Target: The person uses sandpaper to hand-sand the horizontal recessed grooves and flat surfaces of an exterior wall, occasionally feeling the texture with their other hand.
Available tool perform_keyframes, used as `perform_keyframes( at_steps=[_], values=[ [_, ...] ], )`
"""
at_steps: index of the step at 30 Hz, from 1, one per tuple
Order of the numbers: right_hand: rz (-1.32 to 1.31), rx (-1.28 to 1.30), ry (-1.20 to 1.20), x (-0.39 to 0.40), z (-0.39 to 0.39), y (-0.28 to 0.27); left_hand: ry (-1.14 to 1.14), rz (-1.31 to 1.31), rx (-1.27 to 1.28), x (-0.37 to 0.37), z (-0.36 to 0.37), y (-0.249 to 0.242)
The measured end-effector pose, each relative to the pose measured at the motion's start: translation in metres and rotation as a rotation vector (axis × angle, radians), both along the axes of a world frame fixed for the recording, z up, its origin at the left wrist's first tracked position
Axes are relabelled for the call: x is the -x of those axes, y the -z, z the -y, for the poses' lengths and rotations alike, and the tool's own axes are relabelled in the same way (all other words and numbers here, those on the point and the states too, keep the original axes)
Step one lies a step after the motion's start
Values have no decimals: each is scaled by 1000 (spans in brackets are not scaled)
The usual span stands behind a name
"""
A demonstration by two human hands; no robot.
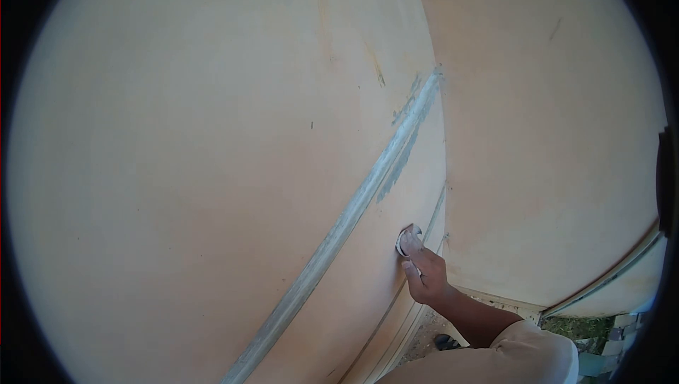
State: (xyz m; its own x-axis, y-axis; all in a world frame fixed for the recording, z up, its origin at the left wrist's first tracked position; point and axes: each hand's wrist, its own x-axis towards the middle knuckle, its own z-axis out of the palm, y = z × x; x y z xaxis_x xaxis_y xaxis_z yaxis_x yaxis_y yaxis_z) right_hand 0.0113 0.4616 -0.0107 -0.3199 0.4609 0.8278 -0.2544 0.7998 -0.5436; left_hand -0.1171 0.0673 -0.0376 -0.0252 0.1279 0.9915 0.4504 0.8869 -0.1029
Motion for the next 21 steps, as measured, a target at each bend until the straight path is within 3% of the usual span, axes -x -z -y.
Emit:
perform_keyframes(
  at_steps=[21],
  values=[
    [74,-5,2,-4,2,1,79,-117,-26,44,-39,-4]
  ],
)
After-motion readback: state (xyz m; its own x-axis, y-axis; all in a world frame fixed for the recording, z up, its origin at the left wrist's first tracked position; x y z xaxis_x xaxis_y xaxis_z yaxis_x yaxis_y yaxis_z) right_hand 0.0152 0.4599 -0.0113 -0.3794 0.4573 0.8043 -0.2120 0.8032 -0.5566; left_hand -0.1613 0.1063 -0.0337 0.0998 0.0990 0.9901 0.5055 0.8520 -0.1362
